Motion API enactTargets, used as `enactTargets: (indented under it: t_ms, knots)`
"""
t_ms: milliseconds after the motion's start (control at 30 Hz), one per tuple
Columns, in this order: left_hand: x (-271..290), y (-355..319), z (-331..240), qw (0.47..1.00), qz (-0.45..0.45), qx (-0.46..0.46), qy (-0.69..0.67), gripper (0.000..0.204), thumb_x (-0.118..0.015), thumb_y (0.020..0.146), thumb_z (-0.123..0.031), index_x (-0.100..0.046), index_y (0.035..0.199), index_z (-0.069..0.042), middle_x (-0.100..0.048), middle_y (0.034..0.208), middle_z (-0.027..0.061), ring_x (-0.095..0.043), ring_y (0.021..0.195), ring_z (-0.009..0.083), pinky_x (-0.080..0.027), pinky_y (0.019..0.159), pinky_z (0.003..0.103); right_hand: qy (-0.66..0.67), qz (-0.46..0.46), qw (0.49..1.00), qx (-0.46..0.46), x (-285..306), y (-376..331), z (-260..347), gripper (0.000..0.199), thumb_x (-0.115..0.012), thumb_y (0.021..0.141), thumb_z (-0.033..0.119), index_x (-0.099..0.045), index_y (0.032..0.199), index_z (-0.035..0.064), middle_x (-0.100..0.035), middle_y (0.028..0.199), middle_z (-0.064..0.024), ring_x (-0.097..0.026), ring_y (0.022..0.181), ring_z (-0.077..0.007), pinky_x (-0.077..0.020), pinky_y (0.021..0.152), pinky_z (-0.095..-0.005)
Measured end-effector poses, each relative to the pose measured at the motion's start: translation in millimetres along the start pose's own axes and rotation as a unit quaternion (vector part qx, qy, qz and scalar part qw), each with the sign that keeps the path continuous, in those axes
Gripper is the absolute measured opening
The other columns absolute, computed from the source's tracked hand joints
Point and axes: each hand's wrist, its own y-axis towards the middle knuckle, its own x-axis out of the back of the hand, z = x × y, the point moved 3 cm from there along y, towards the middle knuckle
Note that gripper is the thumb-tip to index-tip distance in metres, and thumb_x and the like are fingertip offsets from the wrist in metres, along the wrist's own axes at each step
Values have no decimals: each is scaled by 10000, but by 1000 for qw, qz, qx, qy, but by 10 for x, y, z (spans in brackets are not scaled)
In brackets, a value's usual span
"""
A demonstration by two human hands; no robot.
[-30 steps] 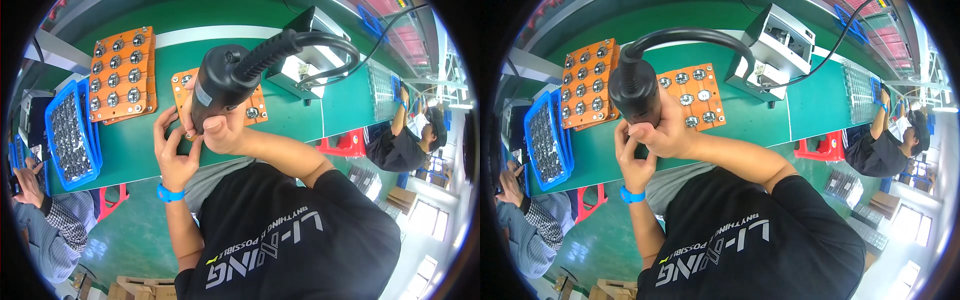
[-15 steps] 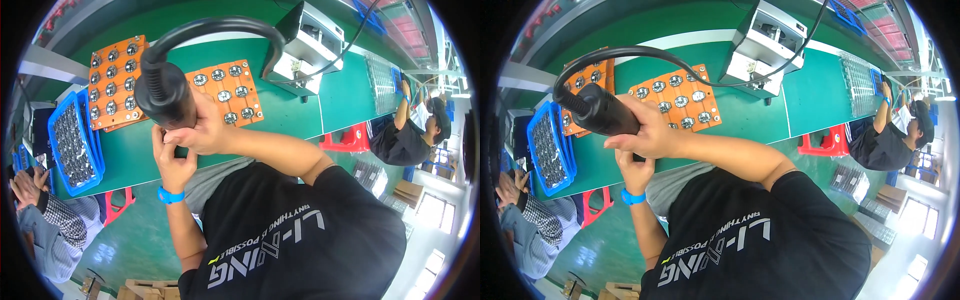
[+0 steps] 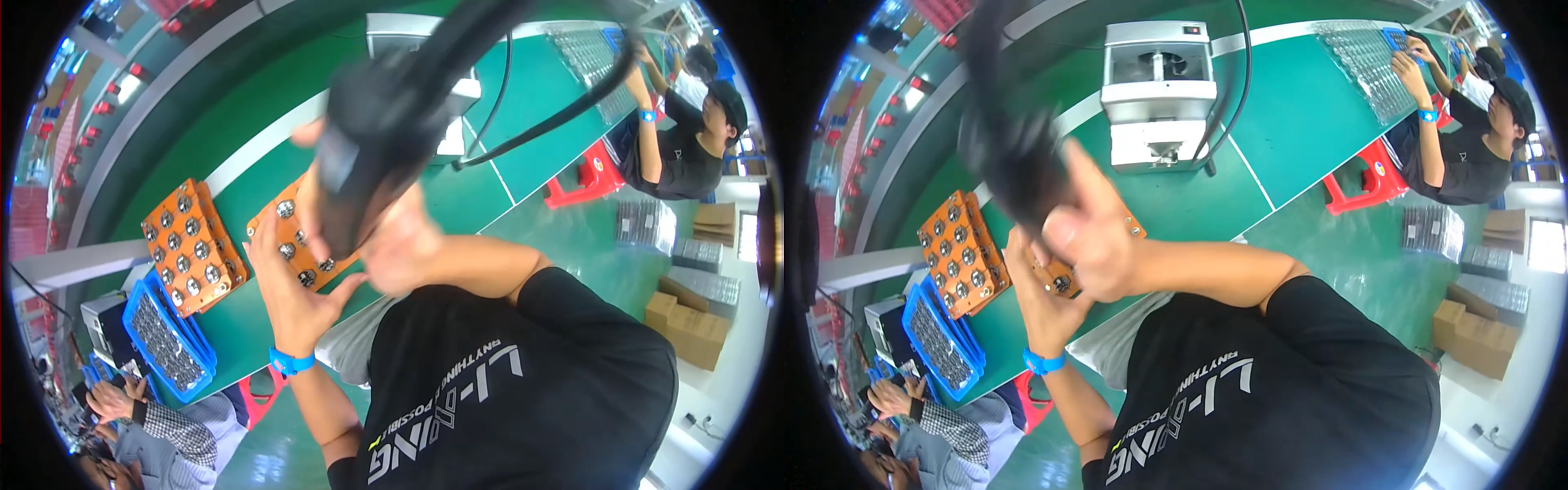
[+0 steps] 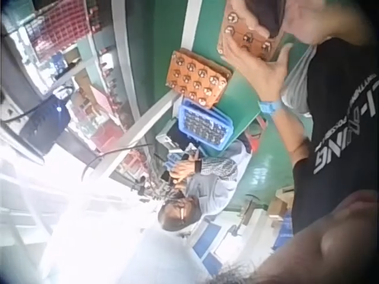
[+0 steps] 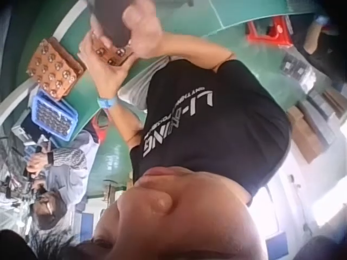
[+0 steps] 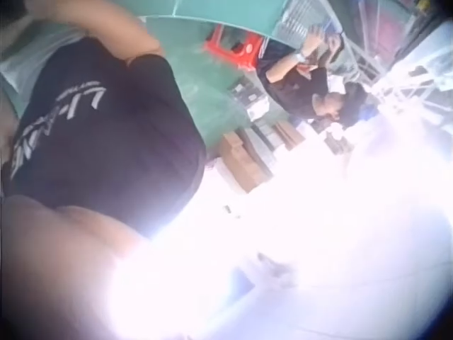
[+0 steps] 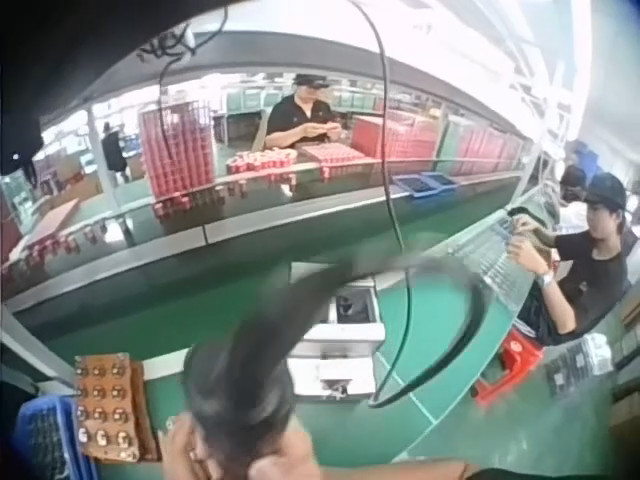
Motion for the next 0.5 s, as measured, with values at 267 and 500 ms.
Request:
enactTargets:
  t_ms: [267,500]
  knots:
    - [-398,585,-232,964,176,-36,195,1262,-940,409,-346,-301,1462,-67,-376,1433,211,-363,1333,391,-226,1104,631,-141,-110,948,262,917,324,1097,900,-295,870,779,-301,1403,54,-580,826,-99,-607,704,-210,-509,720,-350]
    - [-502,596,-307,966,191,-56,163,1163,-904,416,-284,-358,1422,-76,-405,1371,195,-397,1278,395,-219,1105,645,-240,-91,936,240,1191,304,808,916,-320,820,804,-321,1370,72,-488,596,-69,-463,449,-142,-424,457,-277]
